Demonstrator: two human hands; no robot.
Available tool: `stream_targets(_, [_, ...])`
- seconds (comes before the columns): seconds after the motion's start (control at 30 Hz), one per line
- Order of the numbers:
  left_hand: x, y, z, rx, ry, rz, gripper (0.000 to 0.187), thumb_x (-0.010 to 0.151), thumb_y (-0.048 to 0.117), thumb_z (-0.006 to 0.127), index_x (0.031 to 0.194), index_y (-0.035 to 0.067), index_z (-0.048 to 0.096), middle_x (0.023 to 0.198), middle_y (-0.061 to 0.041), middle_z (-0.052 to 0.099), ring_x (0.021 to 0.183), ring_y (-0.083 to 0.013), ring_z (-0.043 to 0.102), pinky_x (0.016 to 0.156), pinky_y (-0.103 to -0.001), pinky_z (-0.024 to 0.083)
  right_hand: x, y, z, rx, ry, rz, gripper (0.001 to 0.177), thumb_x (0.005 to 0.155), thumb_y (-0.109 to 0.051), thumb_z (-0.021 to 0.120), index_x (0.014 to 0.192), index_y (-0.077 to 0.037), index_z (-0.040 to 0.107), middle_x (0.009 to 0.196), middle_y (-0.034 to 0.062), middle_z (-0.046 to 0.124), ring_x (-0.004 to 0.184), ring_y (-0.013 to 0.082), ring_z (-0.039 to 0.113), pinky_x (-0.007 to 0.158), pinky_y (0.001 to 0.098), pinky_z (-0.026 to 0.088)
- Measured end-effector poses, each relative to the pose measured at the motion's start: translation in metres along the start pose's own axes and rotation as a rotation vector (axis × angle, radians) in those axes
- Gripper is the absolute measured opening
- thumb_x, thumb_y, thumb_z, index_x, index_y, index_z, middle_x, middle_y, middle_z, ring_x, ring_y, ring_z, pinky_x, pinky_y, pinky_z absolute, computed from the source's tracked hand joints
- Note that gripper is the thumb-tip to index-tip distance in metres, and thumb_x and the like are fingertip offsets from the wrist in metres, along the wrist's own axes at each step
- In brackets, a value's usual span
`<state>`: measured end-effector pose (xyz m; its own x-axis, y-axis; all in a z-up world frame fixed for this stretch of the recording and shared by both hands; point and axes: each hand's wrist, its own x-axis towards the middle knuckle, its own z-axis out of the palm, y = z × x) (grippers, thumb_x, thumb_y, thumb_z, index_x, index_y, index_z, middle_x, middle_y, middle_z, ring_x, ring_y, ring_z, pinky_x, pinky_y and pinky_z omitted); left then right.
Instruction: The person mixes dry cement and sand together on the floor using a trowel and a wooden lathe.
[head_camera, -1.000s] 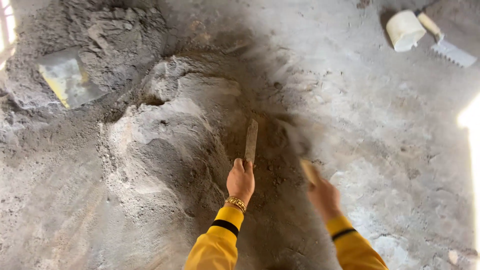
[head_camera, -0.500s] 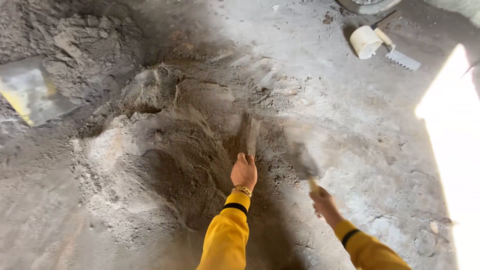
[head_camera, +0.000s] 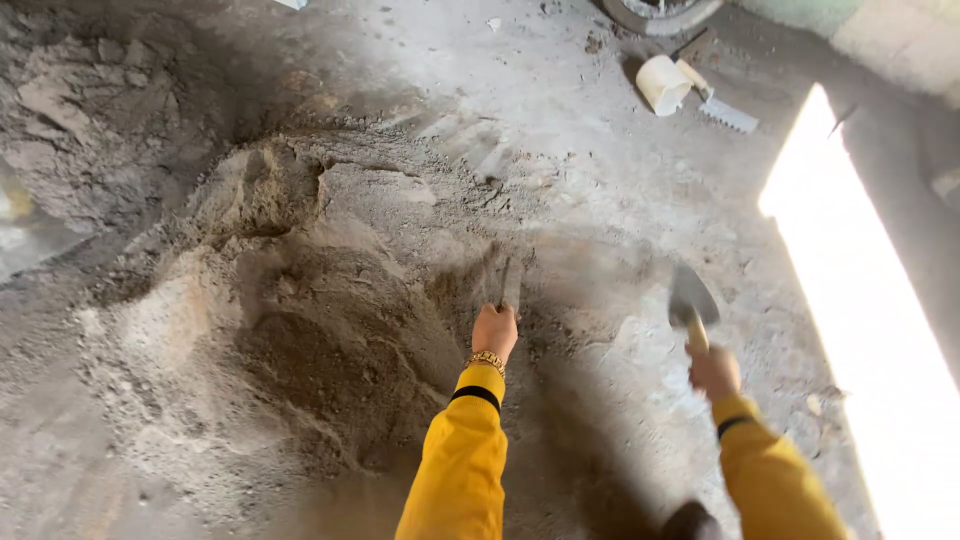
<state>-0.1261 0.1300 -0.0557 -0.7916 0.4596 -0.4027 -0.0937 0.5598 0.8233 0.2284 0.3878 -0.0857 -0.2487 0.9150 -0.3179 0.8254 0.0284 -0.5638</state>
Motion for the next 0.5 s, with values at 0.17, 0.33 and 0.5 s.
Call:
stream_targets(0.17, [0.006,-0.022,0.006,0.104,0.007,0.188,0.039,0.096,0.038,0.058,0.103,0.001,0.068,0.102,-0.023,0.074,0.095,-0.0405,0.071,0.083,-0.049,0.055,-0.052,0.076,0.081,0.534,0.164,0.214,0.031,0.095,-0.03,0.067,0.109,-0.004,0.06,0.064,0.007,0.056,0.044,0.0196,0.053,0.037,0.0382,0.043])
stream_targets(0.33, [0.022,-0.056,0.014,0.194,0.068,0.361,0.038,0.097,0.038,0.059,0.094,0.001,0.067,0.097,-0.022,0.072,0.093,-0.0426,0.068,0.08,-0.052,0.052,-0.097,0.02,0.231,0.309,-0.092,0.06,0.032,0.103,-0.034,0.055,0.11,-0.004,0.064,0.071,0.0064,0.055,0.054,0.018,0.051,0.045,0.0367,0.043])
stream_targets(0.5, [-0.001,-0.021,0.016,0.229,0.049,0.403,0.039,0.098,0.04,0.06,0.088,0.004,0.067,0.089,-0.018,0.072,0.086,-0.0401,0.068,0.075,-0.052,0.051,-0.161,-0.082,0.129,0.105,-0.09,-0.233,0.054,0.089,-0.037,0.067,0.138,-0.016,0.057,0.102,0.0136,0.072,0.084,0.0322,0.07,0.072,0.044,0.057])
